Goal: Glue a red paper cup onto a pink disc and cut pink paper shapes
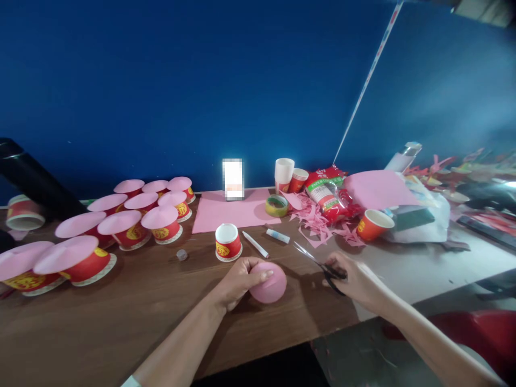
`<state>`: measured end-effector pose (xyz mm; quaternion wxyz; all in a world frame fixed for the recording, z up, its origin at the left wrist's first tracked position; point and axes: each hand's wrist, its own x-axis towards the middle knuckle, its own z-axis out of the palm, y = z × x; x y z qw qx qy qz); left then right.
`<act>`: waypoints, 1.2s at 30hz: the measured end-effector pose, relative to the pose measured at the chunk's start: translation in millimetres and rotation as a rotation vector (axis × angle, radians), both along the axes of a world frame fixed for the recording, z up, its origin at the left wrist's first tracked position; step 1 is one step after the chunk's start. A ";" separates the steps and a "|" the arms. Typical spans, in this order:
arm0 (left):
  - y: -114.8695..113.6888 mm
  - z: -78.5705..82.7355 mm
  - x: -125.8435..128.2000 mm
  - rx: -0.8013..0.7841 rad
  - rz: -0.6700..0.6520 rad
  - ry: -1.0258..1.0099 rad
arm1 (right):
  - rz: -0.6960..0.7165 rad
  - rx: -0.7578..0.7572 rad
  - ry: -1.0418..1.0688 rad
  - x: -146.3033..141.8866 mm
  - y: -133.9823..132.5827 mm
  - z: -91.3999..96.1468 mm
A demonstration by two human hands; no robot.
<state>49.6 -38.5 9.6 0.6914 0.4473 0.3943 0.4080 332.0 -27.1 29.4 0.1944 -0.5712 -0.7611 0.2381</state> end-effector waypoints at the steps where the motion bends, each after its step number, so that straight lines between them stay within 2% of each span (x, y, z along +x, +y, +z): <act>1: -0.2 0.7 0.0 -0.003 0.005 -0.005 | 0.004 0.009 -0.049 5.3 1.1 1.0; 7: -1.2 1.2 0.3 -0.020 0.023 -0.037 | 0.018 0.078 -0.310 34.7 11.9 -1.8; 11: -3.0 -0.5 1.9 0.010 0.045 -0.021 | 0.082 0.069 -0.325 44.5 19.0 -2.5; 16: -6.6 1.8 7.9 0.090 0.084 0.101 | 0.152 0.054 -0.378 47.1 18.8 8.9; 20: -13.7 12.0 16.0 0.176 0.035 0.251 | 0.080 0.115 -0.448 47.0 19.1 11.4; 26: -41.8 34.4 12.0 0.206 -0.038 0.294 | 0.092 0.220 -0.560 47.6 17.3 10.6; 31: -72.4 40.5 -13.7 0.173 0.092 0.239 | 0.091 0.321 -0.482 28.7 -0.4 23.4; 36: -90.7 42.7 -27.2 0.004 0.373 -0.097 | 0.306 0.371 -0.225 -29.9 -33.8 28.5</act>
